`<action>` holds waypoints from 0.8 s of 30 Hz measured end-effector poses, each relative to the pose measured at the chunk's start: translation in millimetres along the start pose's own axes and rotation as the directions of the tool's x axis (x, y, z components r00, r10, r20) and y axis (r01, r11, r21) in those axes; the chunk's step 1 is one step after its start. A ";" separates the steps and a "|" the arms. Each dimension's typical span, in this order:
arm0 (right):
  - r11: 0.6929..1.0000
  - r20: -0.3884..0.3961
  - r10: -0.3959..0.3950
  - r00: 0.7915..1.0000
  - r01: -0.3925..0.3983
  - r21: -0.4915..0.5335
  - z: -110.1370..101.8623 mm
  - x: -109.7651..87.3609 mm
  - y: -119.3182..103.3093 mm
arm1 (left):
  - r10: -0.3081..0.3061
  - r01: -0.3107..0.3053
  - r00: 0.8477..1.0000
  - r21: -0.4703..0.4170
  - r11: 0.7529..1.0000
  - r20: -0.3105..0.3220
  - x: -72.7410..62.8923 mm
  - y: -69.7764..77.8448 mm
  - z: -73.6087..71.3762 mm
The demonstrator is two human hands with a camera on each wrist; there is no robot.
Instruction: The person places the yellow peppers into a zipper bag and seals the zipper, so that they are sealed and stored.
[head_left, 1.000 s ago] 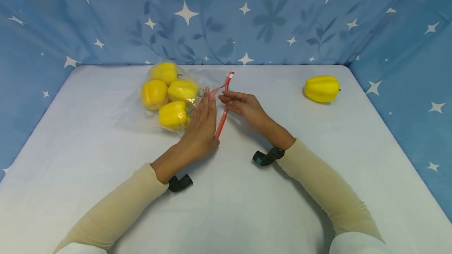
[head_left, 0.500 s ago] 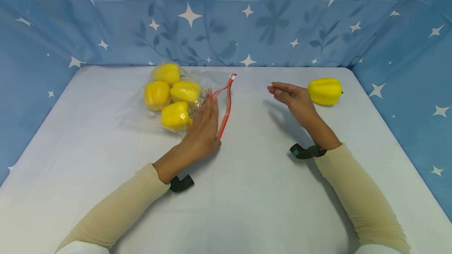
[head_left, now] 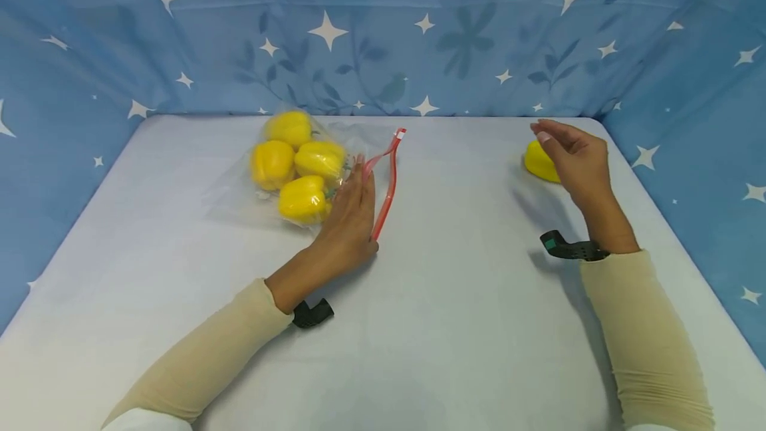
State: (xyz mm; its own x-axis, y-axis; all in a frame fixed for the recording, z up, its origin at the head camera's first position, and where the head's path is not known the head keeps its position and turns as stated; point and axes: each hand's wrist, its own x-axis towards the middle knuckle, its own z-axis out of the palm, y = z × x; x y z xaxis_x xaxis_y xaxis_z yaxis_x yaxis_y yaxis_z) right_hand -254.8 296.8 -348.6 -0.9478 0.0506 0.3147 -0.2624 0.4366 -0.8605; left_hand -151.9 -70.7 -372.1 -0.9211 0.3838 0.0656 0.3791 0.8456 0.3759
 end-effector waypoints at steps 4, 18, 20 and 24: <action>0.994 -0.080 0.109 0.991 -0.106 0.036 -19.6 6.3 6.7 | 0.004 -0.004 1.000 -0.005 1.000 -0.002 0.6 0.8 0.9; 0.834 -0.042 0.523 0.851 -0.501 0.229 -53.3 7.5 68.1 | 0.004 -0.004 1.000 -0.007 1.000 0.000 -0.3 -0.7 -0.1; 0.788 0.003 0.550 0.835 -0.520 0.330 -54.5 7.4 75.4 | 0.005 -0.005 1.000 -0.004 1.000 0.000 -0.5 -0.9 -0.1; 0.705 0.055 0.539 0.840 -0.486 0.517 -57.3 6.6 83.6 | 0.003 -0.003 1.000 -0.001 1.000 0.003 -0.1 -0.8 0.4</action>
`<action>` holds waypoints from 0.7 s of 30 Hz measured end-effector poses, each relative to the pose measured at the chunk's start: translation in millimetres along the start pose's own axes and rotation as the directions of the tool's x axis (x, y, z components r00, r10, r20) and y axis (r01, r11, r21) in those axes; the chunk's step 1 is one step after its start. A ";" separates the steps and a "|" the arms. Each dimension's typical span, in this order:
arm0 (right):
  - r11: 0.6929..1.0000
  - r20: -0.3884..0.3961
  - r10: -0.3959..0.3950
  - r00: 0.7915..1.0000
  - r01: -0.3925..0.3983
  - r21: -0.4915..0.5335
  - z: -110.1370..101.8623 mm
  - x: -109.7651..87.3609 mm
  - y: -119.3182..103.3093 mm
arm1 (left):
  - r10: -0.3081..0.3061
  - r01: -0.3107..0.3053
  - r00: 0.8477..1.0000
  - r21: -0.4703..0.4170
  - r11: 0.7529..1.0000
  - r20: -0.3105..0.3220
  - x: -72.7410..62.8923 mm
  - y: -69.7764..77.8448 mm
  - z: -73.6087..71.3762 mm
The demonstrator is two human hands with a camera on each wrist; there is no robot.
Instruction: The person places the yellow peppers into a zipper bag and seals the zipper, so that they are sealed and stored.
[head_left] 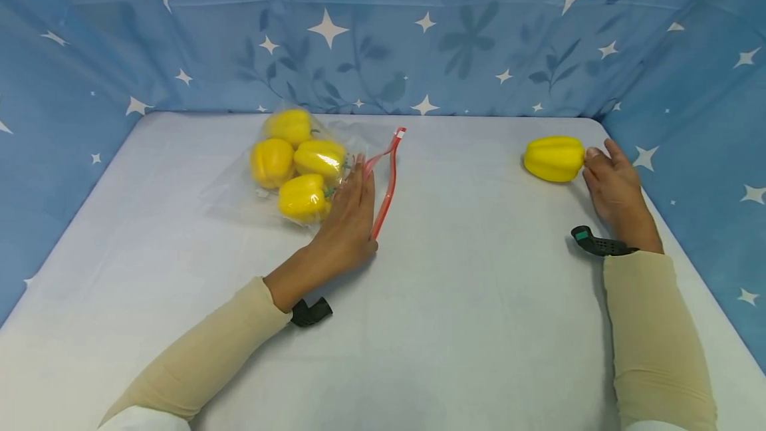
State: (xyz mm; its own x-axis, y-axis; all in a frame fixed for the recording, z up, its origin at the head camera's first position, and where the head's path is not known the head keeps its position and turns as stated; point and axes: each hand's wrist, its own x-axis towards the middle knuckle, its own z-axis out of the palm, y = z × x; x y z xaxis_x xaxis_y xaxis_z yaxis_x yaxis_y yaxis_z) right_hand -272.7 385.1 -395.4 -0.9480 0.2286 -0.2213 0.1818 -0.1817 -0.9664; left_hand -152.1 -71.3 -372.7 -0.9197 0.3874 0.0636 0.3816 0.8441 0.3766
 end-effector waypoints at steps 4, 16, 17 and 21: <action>0.995 0.054 -0.020 0.998 0.014 0.103 -2.5 1.5 0.6 | -0.003 0.003 1.000 0.000 1.000 0.002 0.8 -0.4 0.3; 0.998 0.083 -0.002 0.997 0.007 -0.062 6.1 2.6 1.4 | -0.011 0.011 1.000 -0.002 1.000 0.012 -0.4 0.0 -1.4; 0.998 0.078 0.003 0.997 0.001 -0.058 6.8 2.5 1.4 | -0.007 0.007 1.000 -0.002 1.000 0.012 -0.4 -0.1 -1.3; 0.994 0.094 0.003 0.996 0.007 -0.106 10.6 2.6 1.1 | -0.008 0.008 1.000 -0.007 1.000 0.012 -0.1 -0.2 -0.8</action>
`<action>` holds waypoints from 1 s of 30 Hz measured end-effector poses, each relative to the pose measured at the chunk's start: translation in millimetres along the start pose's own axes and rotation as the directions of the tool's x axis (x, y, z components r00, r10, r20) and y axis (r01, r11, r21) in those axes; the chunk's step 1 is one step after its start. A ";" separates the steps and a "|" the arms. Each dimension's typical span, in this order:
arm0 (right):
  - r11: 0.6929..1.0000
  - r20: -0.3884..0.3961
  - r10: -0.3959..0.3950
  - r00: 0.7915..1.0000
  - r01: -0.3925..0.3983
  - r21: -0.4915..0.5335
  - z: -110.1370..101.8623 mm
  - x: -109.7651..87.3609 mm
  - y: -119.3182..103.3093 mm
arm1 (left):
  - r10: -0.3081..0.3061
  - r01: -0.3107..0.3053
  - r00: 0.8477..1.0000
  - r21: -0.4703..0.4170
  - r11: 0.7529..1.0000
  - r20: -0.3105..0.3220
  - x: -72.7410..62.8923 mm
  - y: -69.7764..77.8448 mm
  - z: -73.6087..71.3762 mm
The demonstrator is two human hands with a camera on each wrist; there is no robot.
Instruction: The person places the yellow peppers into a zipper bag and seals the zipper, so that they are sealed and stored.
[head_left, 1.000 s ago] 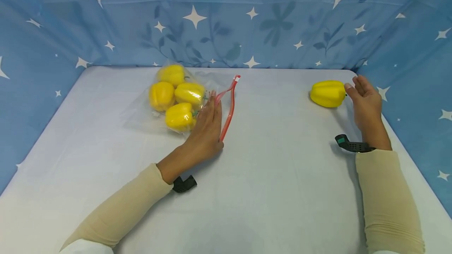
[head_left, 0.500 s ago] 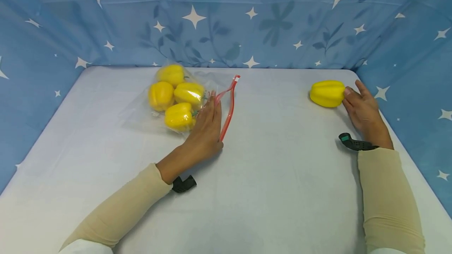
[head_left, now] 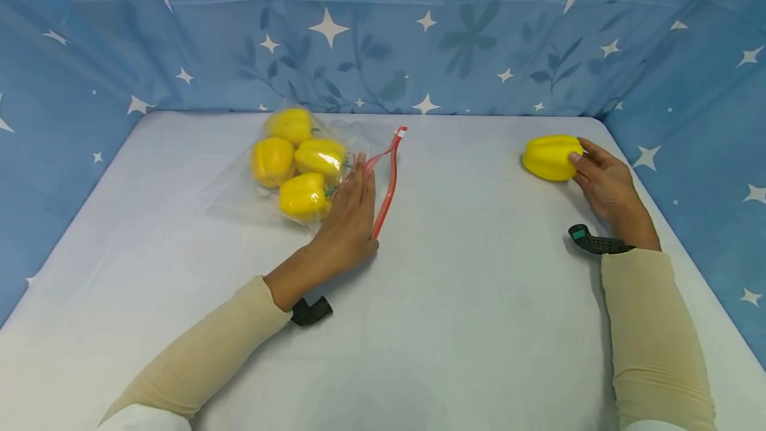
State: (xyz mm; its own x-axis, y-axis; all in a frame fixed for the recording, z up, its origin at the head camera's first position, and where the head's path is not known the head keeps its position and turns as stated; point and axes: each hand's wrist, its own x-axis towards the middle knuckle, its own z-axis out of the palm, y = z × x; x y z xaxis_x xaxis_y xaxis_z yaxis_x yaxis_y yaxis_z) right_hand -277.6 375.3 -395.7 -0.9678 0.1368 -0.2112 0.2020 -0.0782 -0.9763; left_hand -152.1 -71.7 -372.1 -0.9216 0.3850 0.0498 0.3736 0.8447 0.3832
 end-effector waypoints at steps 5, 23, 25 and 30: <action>0.995 0.031 0.012 0.999 -0.009 -0.095 6.4 -0.7 -2.0 | 0.000 0.000 1.000 0.000 1.000 -0.001 0.2 0.1 -0.2; 0.943 0.134 -0.037 0.990 0.079 -0.322 42.6 -11.8 -2.4 | -0.001 0.001 1.000 0.021 1.000 0.009 1.5 -1.0 0.7; 0.914 0.137 -0.040 0.990 0.092 -0.396 48.3 -13.5 -1.5 | -0.003 0.002 1.000 0.019 1.000 0.012 1.5 -1.0 0.9; 0.856 0.180 -0.048 0.983 0.133 -0.500 63.5 -19.6 -0.4 | -0.008 0.008 1.000 0.016 1.000 0.020 1.9 -0.8 0.6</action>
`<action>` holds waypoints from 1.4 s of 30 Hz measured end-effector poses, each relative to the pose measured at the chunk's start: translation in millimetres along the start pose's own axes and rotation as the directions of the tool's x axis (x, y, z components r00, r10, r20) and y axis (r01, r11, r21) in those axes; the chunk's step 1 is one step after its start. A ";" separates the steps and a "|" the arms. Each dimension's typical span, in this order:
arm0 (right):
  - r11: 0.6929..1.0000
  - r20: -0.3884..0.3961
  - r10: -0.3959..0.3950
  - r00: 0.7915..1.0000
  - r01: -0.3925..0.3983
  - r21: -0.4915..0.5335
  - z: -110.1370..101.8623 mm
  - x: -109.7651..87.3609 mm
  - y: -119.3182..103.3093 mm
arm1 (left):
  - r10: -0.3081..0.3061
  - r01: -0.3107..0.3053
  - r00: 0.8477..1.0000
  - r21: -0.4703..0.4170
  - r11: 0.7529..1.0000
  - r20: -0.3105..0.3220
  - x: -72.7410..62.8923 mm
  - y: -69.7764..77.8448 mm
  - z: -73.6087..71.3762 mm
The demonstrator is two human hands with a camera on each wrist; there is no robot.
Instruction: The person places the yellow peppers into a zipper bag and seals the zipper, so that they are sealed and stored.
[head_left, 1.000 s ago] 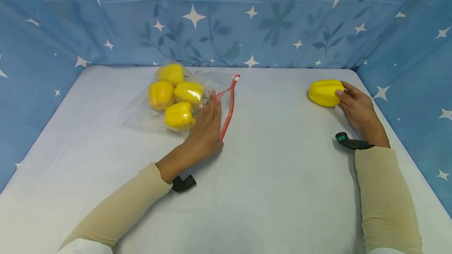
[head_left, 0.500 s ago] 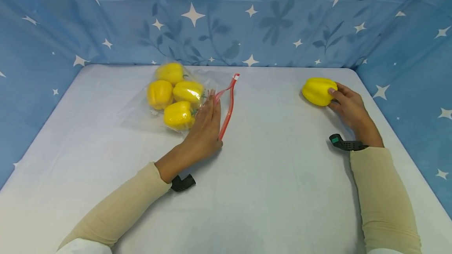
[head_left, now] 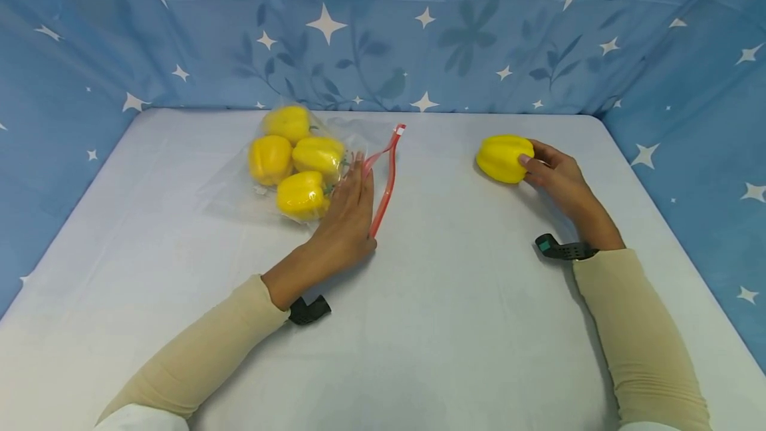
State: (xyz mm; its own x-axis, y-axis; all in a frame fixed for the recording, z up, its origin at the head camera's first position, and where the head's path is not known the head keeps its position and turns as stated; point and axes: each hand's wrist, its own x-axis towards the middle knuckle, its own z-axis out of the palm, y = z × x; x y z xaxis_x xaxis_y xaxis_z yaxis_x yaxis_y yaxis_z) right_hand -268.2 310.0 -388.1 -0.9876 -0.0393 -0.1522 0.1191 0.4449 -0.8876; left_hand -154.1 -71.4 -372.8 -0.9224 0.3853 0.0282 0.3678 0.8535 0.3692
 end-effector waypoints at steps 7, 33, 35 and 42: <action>0.996 0.026 -0.065 0.998 0.066 -0.054 17.7 -3.1 -8.9 | 0.004 -0.004 1.000 -0.001 1.000 -0.004 0.7 0.0 0.4; 0.974 0.299 -0.219 0.929 0.192 0.117 92.8 -24.0 -42.0 | 0.007 -0.007 1.000 0.007 1.000 -0.009 -0.4 0.2 -0.1; 0.971 0.319 -0.231 0.919 0.200 0.127 98.2 -26.3 -43.3 | 0.005 -0.005 1.000 0.003 1.000 -0.007 -0.5 0.1 0.0; 0.966 0.367 -0.257 0.894 0.226 0.126 118.1 -32.3 -52.3 | 0.011 -0.011 1.000 -0.008 1.000 -0.008 -1.0 -1.0 0.5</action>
State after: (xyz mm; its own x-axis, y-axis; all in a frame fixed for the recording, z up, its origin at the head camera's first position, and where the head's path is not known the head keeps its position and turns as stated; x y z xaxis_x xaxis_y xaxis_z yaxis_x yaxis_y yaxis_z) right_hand -230.5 182.3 -388.2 -0.8756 -0.4782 -0.0675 -0.0955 0.3084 -0.9465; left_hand -153.5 -72.4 -373.6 -0.9190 0.3922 0.0394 0.3772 0.8461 0.3766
